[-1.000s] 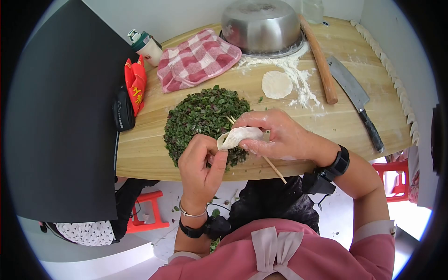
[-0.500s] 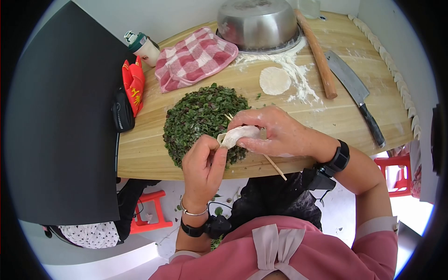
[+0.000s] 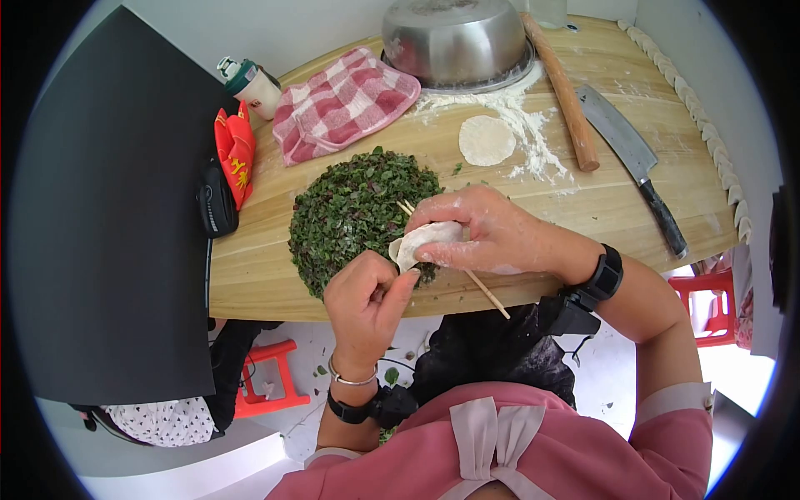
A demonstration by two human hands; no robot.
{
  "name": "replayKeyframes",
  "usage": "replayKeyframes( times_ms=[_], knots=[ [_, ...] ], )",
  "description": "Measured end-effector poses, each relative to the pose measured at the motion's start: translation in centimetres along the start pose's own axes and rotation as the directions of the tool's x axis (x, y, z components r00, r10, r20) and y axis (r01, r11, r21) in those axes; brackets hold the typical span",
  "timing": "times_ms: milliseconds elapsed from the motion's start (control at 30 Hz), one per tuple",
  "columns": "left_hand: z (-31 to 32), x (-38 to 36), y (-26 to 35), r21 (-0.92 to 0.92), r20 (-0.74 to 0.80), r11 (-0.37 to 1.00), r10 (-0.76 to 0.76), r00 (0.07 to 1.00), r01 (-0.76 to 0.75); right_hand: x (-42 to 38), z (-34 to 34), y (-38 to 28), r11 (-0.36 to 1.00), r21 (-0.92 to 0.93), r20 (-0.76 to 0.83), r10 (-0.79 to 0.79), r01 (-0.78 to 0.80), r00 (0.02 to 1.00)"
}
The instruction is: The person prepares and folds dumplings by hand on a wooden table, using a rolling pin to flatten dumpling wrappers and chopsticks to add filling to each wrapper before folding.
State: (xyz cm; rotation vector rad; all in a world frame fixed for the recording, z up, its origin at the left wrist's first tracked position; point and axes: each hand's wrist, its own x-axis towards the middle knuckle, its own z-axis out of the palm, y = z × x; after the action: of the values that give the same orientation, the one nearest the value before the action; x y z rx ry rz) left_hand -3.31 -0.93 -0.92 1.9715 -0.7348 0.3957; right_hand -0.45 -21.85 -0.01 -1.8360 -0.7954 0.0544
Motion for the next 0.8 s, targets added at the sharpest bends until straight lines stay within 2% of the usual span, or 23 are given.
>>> replayKeyframes(
  times_ms=[133, 200, 233, 500, 733, 800],
  knots=[
    [-0.44, -0.04, -0.04, 0.017, 0.067, 0.994, -0.109, 0.992, 0.108, -0.05, 0.03, 0.05, 0.999, 0.040, -0.006, 0.009, -0.009, 1.000],
    [-0.12, 0.12, -0.02, -0.095, 0.057, 0.969, -0.224, 0.973, 0.228, -0.01, 0.04, -0.06, 0.999, 0.047, 0.001, 0.009, -0.009, 1.000],
    [-0.12, 0.15, -0.05, -0.094, 0.056, 0.969, -0.225, 0.973, 0.230, 0.01, -0.01, -0.20, 0.999, 0.035, 0.007, 0.011, -0.011, 1.000],
    [-0.15, 0.33, 0.07, 0.061, 0.111, 0.994, -0.095, 0.989, 0.089, -0.08, 0.16, 0.00, 1.000, 0.007, 0.039, 0.003, -0.003, 0.999],
    [-0.11, 0.23, 0.15, 0.116, 0.119, 0.991, -0.080, 0.990, 0.066, -0.05, 0.30, -0.10, 0.999, -0.033, 0.031, -0.012, 0.013, 0.999],
    [-0.11, 0.34, 0.18, 0.142, 0.125, 0.990, -0.015, 0.992, -0.003, -0.05, 0.32, -0.11, 0.999, -0.038, 0.025, 0.003, -0.002, 1.000]
  ],
)
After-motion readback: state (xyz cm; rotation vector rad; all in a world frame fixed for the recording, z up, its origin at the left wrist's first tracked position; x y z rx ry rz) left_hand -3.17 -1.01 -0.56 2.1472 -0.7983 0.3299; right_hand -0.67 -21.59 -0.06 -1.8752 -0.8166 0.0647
